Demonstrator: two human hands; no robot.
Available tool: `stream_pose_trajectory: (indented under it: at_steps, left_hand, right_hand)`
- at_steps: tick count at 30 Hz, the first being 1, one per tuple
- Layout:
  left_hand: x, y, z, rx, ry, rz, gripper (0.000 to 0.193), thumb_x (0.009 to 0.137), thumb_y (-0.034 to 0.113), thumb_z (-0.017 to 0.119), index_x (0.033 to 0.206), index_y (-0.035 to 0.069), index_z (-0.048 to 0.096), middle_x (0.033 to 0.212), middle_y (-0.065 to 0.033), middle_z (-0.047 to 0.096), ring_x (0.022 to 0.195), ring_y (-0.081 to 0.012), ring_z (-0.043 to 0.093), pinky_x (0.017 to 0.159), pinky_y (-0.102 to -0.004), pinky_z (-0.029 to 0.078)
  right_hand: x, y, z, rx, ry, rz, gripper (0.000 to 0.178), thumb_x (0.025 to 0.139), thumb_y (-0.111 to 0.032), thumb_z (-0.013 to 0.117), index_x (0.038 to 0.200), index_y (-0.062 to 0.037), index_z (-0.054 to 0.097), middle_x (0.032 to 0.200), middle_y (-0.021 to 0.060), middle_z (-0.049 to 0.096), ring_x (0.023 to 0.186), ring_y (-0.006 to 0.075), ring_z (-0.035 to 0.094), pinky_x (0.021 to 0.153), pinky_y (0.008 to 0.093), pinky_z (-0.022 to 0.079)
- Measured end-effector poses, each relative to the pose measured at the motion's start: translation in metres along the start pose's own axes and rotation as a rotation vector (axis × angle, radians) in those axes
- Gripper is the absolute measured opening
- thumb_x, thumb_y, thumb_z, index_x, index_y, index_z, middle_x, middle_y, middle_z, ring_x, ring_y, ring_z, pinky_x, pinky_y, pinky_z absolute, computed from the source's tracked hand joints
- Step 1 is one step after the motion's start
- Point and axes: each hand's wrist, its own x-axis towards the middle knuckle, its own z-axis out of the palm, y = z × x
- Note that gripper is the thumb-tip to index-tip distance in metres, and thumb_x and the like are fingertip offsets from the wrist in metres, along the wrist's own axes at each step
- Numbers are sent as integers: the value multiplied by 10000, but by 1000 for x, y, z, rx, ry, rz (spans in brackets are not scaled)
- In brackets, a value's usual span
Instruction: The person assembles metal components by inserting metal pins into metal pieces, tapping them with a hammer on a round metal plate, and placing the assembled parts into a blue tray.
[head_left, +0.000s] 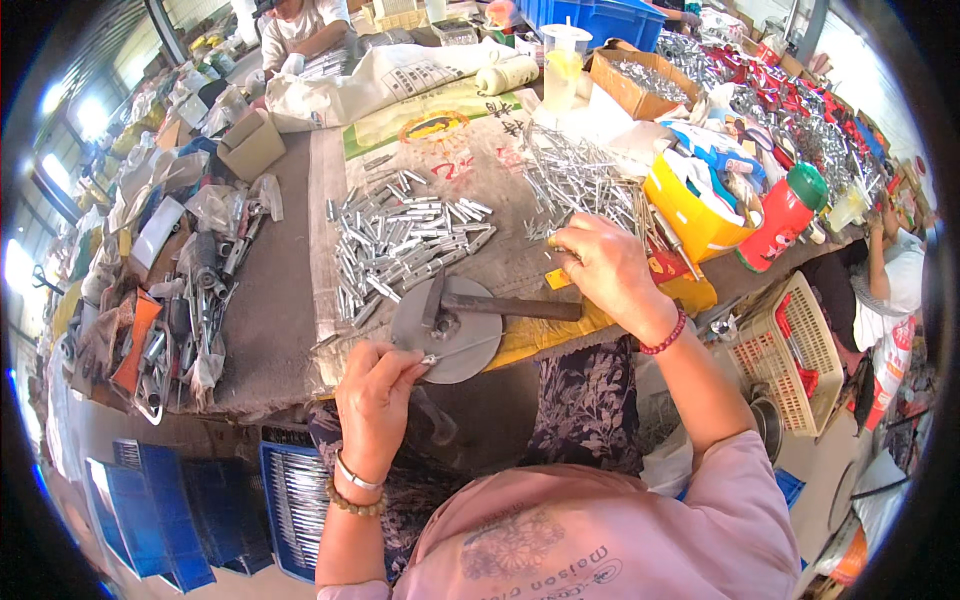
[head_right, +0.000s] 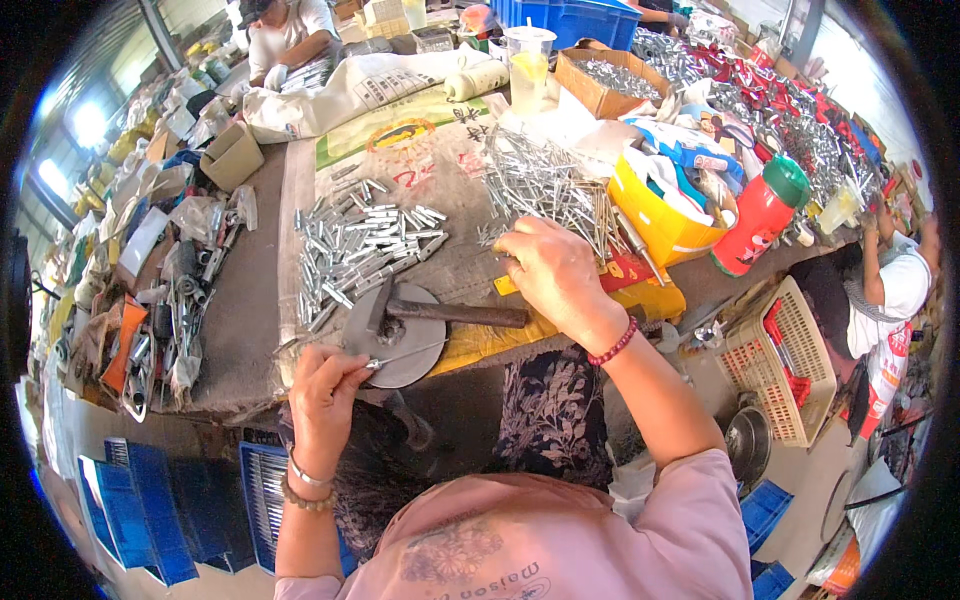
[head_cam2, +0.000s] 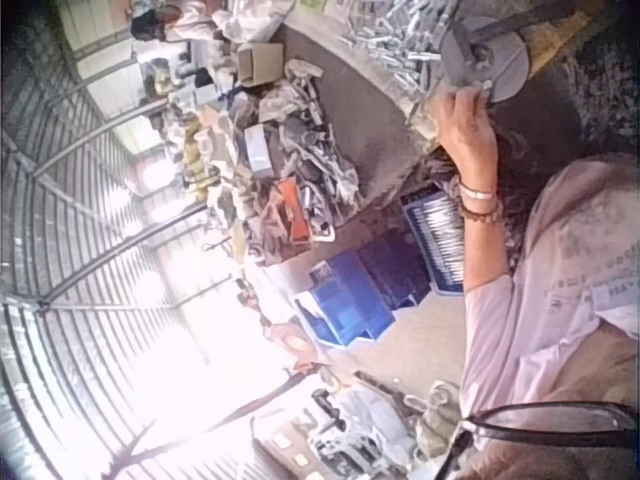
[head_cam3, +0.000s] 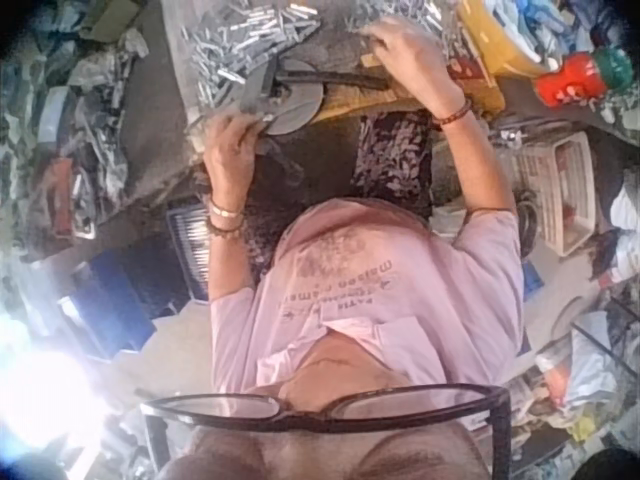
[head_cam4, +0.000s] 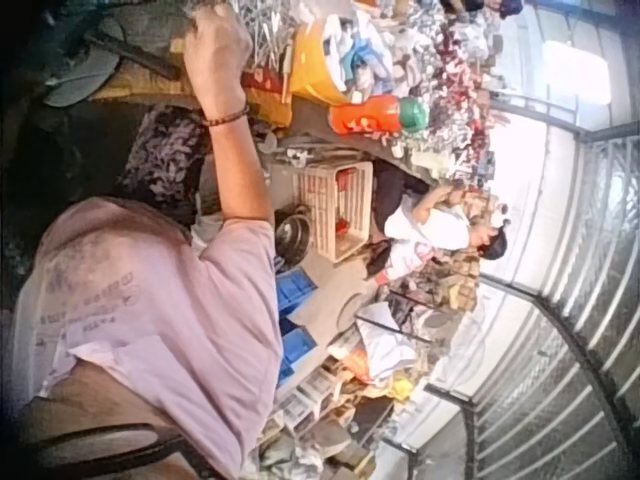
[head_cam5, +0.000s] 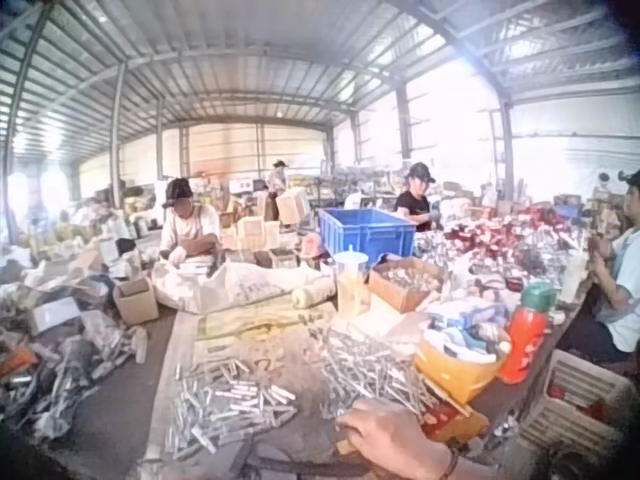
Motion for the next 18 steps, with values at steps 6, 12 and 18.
stream_pose_trajectory:
  at_steps: [6, 12, 18]
  left_hand:
    - [-3, -1, 0, -8, 12, -20, 188, 826, 6, 875, 981, 70, 790, 926, -99, 674, 841, -313, 682, 721, -404, 550]
    - [-5, -2, 3, 8, 24, -23, 210, 809, 7, 885, 989, 68, 796, 931, -99, 680, 857, -315, 688, 723, -412, 554]
    - [-8, -4, 6, -9, 47, -19, 225, 802, 14, 892, 996, 73, 795, 922, -93, 685, 864, -314, 692, 733, -415, 558]
  right_hand:
    - [8, 6, 6, -93, -108, -148, 131, 842, -37, 768, 966, -79, 773, 979, 83, 665, 1016, 308, 695, 891, 433, 585]
    - [12, 14, 16, -126, -68, -252, 80, 860, -5, 714, 908, -67, 700, 980, 89, 644, 1019, 317, 686, 875, 447, 577]
    - [10, -32, 20, 127, 8, -244, 198, 875, 63, 646, 1041, -40, 680, 1015, 136, 642, 997, 377, 682, 872, 475, 574]
